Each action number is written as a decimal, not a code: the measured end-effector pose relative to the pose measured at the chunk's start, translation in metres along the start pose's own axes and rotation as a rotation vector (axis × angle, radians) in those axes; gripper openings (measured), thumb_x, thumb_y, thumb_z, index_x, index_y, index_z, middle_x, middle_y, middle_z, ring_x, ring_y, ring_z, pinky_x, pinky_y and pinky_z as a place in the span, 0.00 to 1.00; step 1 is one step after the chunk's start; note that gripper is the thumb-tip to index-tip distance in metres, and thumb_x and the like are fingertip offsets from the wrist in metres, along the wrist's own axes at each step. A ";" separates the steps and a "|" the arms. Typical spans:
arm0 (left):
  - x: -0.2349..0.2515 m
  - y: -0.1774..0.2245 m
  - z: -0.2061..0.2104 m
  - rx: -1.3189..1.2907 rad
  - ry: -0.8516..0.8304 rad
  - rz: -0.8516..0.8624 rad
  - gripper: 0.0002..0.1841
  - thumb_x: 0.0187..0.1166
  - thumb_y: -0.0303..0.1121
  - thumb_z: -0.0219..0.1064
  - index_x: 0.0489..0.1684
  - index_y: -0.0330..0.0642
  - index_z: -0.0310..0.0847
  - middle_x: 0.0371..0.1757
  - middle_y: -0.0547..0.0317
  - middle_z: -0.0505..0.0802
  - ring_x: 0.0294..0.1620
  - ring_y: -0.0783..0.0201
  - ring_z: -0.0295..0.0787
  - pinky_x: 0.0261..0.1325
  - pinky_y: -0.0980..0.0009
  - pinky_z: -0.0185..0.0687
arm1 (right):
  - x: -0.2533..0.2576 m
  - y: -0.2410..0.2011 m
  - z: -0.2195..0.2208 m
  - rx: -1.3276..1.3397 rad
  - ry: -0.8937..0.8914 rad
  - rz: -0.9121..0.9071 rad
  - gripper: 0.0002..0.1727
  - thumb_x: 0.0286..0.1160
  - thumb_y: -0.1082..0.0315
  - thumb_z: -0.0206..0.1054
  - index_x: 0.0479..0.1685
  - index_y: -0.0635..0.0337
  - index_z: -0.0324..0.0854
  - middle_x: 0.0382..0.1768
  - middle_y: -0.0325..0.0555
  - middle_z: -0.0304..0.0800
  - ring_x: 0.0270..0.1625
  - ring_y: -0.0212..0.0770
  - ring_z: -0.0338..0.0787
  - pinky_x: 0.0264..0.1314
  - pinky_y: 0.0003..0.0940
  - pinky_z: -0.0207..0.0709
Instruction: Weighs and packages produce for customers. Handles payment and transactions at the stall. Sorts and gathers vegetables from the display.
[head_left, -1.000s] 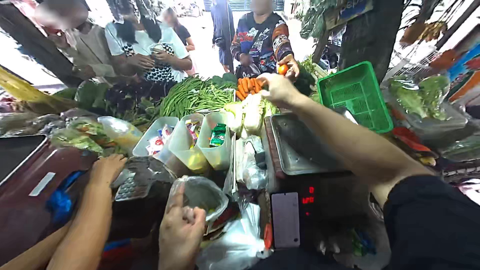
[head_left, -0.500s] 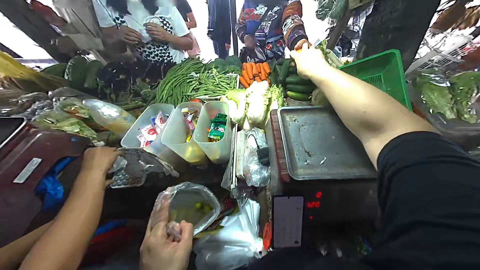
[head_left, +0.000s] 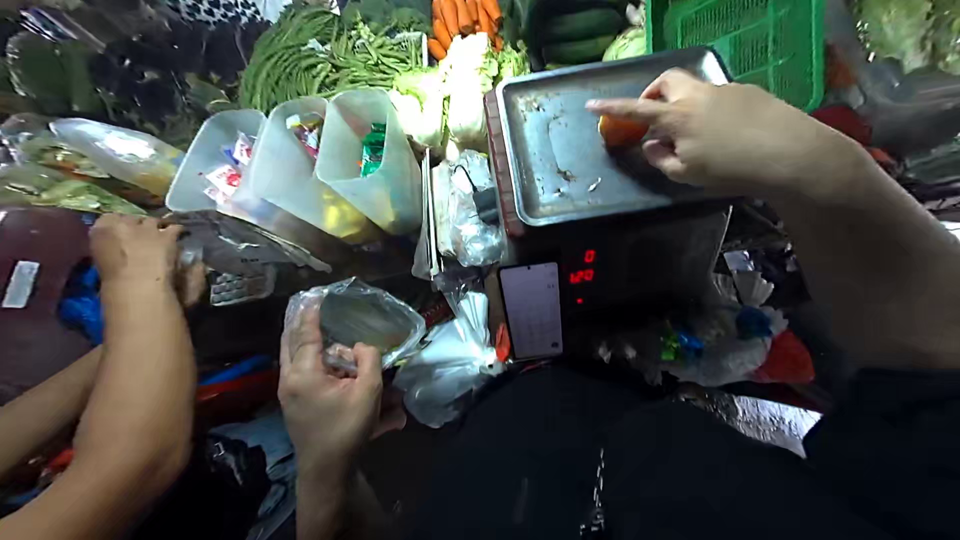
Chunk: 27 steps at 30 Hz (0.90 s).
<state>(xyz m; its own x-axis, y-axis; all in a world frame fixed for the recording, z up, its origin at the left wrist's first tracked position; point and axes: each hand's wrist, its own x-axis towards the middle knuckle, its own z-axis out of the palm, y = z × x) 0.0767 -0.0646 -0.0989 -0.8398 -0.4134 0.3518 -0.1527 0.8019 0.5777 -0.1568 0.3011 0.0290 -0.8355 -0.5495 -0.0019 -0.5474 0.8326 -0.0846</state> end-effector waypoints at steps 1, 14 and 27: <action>0.000 0.001 0.000 -0.001 -0.006 0.004 0.37 0.68 0.36 0.63 0.84 0.33 0.68 0.82 0.31 0.74 0.78 0.48 0.77 0.74 0.57 0.75 | -0.022 -0.003 0.001 0.042 0.115 0.019 0.37 0.84 0.69 0.60 0.92 0.28 0.61 0.72 0.65 0.77 0.46 0.67 0.90 0.44 0.69 0.80; 0.001 0.018 0.007 -0.016 -0.055 0.039 0.39 0.68 0.35 0.64 0.87 0.37 0.64 0.83 0.33 0.73 0.77 0.49 0.77 0.72 0.54 0.76 | -0.165 -0.045 0.173 0.146 0.401 0.296 0.31 0.75 0.67 0.55 0.82 0.48 0.79 0.28 0.52 0.89 0.30 0.56 0.89 0.28 0.52 0.79; -0.021 0.003 0.005 0.009 -0.058 0.002 0.39 0.68 0.33 0.63 0.88 0.39 0.64 0.85 0.38 0.73 0.77 0.53 0.77 0.69 0.58 0.77 | -0.164 -0.106 0.198 0.392 0.311 -0.146 0.23 0.84 0.60 0.54 0.71 0.53 0.87 0.32 0.48 0.92 0.35 0.49 0.92 0.36 0.46 0.85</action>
<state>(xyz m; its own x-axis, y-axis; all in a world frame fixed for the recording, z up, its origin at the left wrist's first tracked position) 0.0909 -0.0516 -0.1081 -0.8688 -0.3865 0.3094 -0.1557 0.8064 0.5705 0.0479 0.2888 -0.1587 -0.7590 -0.5619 0.3289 -0.6502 0.6273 -0.4286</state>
